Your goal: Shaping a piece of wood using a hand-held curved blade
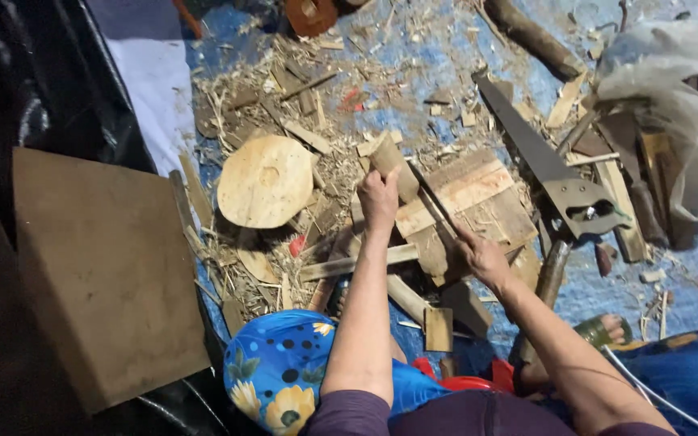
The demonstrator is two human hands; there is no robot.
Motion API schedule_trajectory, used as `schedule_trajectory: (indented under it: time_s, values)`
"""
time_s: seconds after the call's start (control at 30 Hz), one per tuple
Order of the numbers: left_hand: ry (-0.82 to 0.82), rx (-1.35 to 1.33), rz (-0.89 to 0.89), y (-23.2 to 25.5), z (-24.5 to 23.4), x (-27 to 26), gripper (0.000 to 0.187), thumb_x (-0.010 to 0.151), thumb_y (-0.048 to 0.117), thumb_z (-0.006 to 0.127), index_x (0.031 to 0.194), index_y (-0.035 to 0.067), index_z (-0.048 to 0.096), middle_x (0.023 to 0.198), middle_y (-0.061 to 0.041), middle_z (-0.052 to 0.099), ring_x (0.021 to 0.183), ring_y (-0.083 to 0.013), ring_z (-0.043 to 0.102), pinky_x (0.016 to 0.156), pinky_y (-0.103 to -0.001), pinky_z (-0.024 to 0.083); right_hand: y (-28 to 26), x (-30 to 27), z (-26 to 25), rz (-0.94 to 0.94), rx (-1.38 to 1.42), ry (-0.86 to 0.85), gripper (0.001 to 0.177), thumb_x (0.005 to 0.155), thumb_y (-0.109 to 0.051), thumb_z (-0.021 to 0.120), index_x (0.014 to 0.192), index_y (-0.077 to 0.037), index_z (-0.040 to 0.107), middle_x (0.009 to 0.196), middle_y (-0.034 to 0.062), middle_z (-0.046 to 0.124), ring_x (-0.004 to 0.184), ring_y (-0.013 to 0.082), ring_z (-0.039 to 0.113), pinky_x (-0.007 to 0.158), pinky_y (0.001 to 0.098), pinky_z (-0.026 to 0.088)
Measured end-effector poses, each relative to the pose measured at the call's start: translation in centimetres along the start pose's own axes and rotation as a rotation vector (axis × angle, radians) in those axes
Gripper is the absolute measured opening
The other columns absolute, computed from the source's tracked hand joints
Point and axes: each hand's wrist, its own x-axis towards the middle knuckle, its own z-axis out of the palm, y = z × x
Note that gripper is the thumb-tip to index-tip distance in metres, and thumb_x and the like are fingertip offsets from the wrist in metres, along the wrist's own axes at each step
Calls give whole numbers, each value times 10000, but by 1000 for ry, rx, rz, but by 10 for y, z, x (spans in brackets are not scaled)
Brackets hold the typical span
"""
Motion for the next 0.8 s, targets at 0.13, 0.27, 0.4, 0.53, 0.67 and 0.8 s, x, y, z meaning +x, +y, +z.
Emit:
schedule_trajectory:
  time_s: [0.13, 0.27, 0.4, 0.53, 0.67, 0.8]
  values:
    - [45, -107, -206, -6, -12, -11, 436, 891, 349, 753, 813, -77, 696, 759, -284, 696, 758, -450, 701, 701, -535, 524, -23, -21, -16, 54, 54, -32, 487, 1030, -340, 540, 1502, -225, 533, 1360, 195, 651, 1259, 442, 580, 1061, 579, 469]
    - [68, -715, -280, 45, -76, 15, 342, 797, 178, 883, 1005, -44, 727, 869, -162, 754, 761, -222, 741, 635, -411, 653, -65, -19, -62, 11, 213, 96, 488, 1047, -230, 542, 1526, -138, 509, 1372, 277, 616, 1226, 566, 553, 1077, 666, 418]
    - [66, -845, -154, 24, -61, 7, 316, 792, 36, 876, 1086, 32, 760, 970, -130, 775, 878, -164, 721, 721, -411, 649, -79, -4, -94, 100, 371, 194, 262, 1038, -372, 674, 1002, -127, 757, 825, 109, 765, 718, 275, 713, 703, 401, 560]
    - [6, -963, -142, 22, -61, -6, 458, 776, 18, 878, 1201, 89, 723, 1065, -72, 760, 988, -150, 694, 910, -386, 597, -62, 6, -111, -149, 1140, 221, 341, 1010, -314, 619, 1258, -80, 603, 931, 150, 673, 395, 155, 522, 306, 275, 445]
    - [-2, -1035, -152, 39, -72, -11, 431, 771, -11, 874, 1168, 91, 742, 1017, -68, 755, 946, -145, 696, 906, -376, 586, -118, -20, -146, -212, 1250, 261, 413, 864, -39, 693, 1262, -37, 580, 1140, 142, 694, 430, 107, 506, 316, 254, 422]
    - [-26, -1031, -153, 28, -61, -12, 464, 752, -31, 879, 1173, 101, 734, 1030, -77, 761, 955, -159, 700, 927, -395, 580, -123, -25, -148, -173, 1182, 306, 446, 811, 52, 727, 1232, -25, 601, 1063, 122, 704, 430, 107, 525, 320, 261, 433]
